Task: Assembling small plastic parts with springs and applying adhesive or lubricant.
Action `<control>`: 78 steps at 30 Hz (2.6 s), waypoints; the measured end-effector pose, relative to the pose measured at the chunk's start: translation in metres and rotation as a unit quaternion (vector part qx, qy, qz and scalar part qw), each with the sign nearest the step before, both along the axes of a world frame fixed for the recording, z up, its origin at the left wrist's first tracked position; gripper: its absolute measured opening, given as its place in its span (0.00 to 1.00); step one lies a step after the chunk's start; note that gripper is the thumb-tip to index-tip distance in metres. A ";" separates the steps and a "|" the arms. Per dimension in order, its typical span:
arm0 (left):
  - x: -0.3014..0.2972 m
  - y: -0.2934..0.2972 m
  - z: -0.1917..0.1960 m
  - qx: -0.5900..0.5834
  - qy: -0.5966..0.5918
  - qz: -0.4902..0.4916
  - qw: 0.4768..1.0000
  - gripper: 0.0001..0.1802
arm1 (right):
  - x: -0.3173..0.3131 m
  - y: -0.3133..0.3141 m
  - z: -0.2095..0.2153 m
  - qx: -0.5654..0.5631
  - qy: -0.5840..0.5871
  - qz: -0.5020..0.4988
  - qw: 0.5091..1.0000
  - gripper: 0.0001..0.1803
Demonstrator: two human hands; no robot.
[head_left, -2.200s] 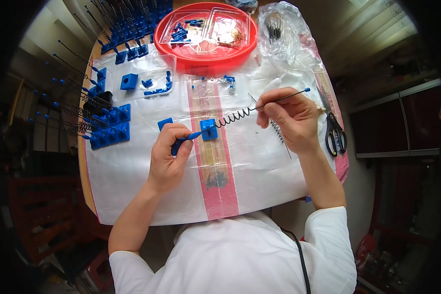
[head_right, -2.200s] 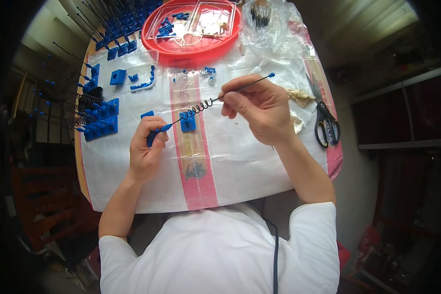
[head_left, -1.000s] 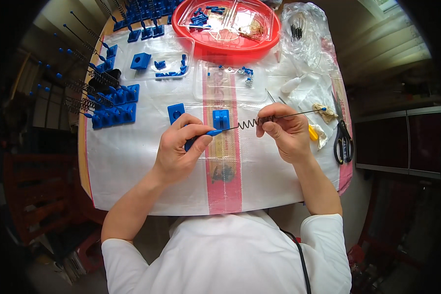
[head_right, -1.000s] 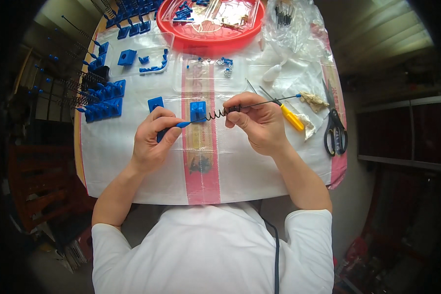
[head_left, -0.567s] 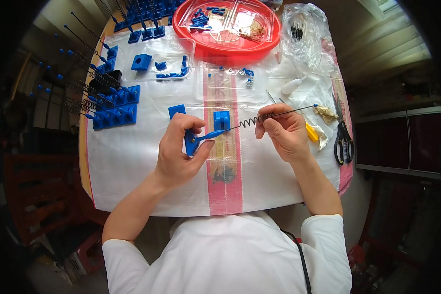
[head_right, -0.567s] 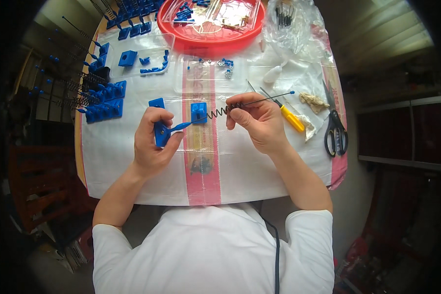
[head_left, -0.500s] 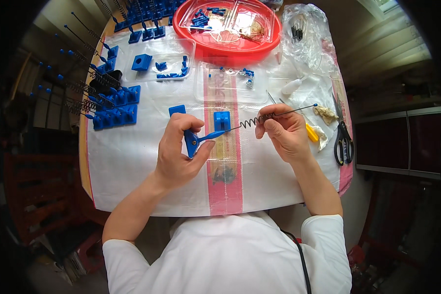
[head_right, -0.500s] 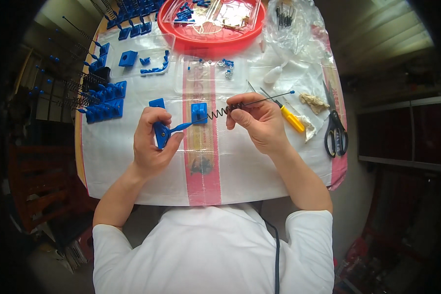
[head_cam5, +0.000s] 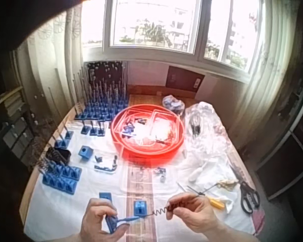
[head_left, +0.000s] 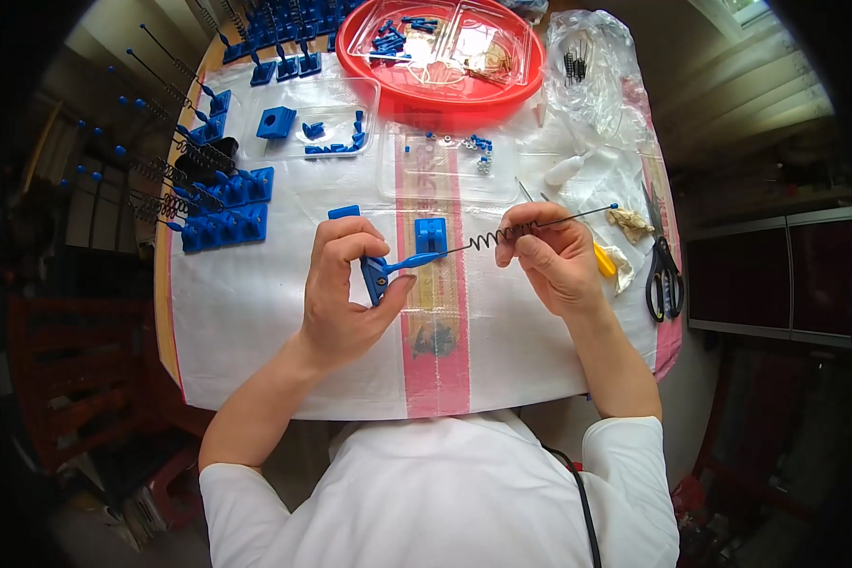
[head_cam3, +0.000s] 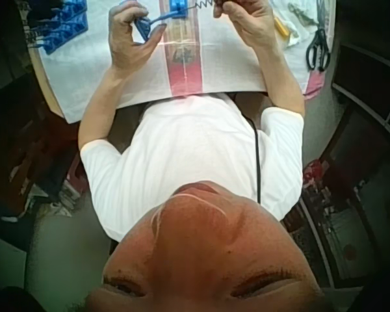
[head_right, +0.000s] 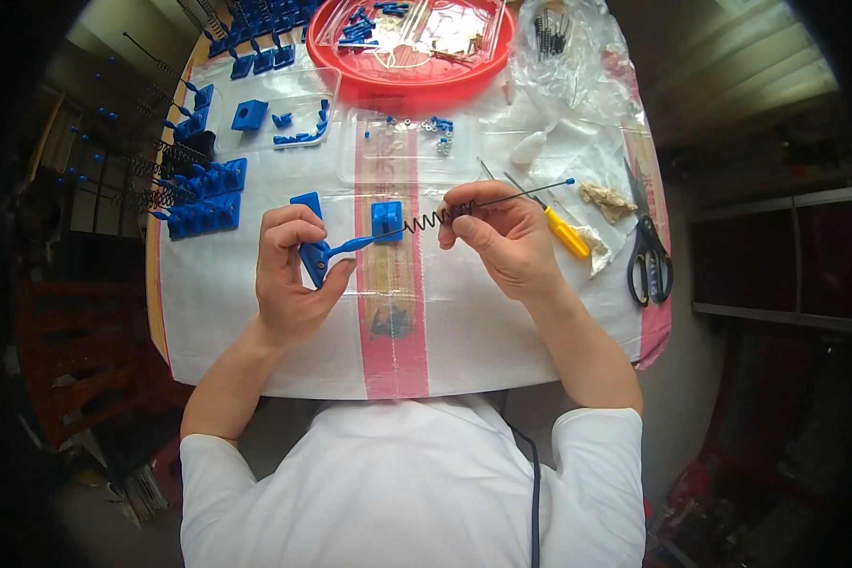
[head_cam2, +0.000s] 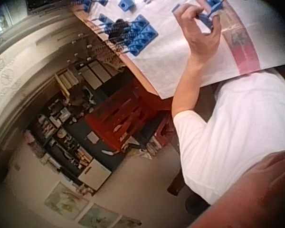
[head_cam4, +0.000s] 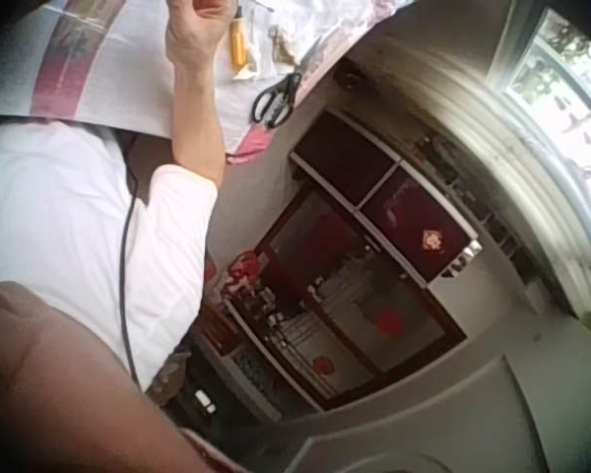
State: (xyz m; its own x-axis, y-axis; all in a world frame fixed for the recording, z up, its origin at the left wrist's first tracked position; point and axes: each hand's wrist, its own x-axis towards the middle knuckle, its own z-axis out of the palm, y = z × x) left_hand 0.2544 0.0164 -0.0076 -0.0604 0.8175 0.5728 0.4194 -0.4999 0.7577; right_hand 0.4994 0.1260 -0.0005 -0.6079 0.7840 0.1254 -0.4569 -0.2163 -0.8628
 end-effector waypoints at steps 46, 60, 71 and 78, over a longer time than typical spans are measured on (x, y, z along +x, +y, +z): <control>-0.013 0.002 0.018 -0.217 -0.452 -0.126 0.856 0.38 | -0.154 0.095 0.235 0.655 -0.270 -0.147 0.690 0.12; -0.008 -0.006 0.019 -0.315 -0.339 -0.156 0.873 0.14 | -0.361 0.124 0.191 0.587 -0.263 -0.187 0.742 0.11; -0.009 -0.004 0.014 -0.358 -0.279 -0.156 0.877 0.13 | -0.402 0.145 0.171 0.547 -0.294 -0.195 0.759 0.08; -0.006 -0.002 0.015 -0.338 -0.280 -0.146 0.887 0.10 | -0.408 0.151 0.167 0.524 -0.338 -0.172 0.763 0.07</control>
